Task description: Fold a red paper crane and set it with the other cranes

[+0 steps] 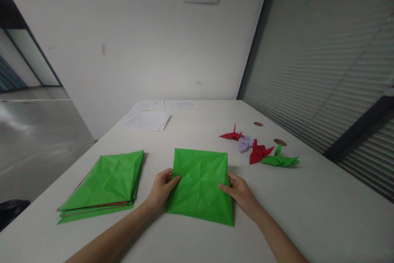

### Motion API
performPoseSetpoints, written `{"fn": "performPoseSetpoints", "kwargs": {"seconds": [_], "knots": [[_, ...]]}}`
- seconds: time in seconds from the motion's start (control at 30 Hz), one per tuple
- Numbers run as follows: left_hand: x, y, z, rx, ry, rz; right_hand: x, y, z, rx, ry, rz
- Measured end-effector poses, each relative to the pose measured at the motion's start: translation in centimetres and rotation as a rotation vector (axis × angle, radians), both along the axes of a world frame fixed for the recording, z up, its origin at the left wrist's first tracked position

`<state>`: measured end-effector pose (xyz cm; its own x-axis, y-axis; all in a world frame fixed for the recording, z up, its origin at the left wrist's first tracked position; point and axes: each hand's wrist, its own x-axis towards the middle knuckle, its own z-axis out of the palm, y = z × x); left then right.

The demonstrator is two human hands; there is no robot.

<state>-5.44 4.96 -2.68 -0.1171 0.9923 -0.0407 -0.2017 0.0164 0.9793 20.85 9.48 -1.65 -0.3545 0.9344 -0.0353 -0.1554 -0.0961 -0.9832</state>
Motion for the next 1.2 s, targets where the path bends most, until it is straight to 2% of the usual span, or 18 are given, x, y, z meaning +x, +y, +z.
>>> {"fn": "performPoseSetpoints", "kwargs": {"seconds": [0.27, 0.5, 0.73, 0.9, 1.03, 1.13, 1.2], "knots": [[-0.5, 0.0, -0.3, -0.053, 0.066, 0.005, 1.1, -0.3, 0.1, -0.043, -0.114, 0.051], [-0.8, 0.5, 0.1, -0.034, -0.069, -0.091, 1.0, -0.1, 0.1, -0.002, -0.020, -0.013], [-1.2, 0.5, 0.6, 0.008, -0.126, -0.130, 1.3, -0.2, -0.8, -0.134, 0.007, -0.086], [-1.4, 0.2, 0.9, -0.080, -0.172, -0.195, 1.4, -0.2, -0.2, -0.169, -0.010, -0.157], [-1.7, 0.4, 1.8, -0.118, -0.149, -0.344, 1.7, -0.6, 0.7, -0.148, -0.031, -0.101], [-1.6, 0.5, 3.4, -0.180, -0.128, -0.503, 1.4, -1.2, 1.6, -0.028, -0.070, 0.017], [-1.0, 0.1, 4.5, -0.200, -0.015, -0.570, 0.8, -1.8, 2.1, 0.086, -0.095, 0.117]]}}
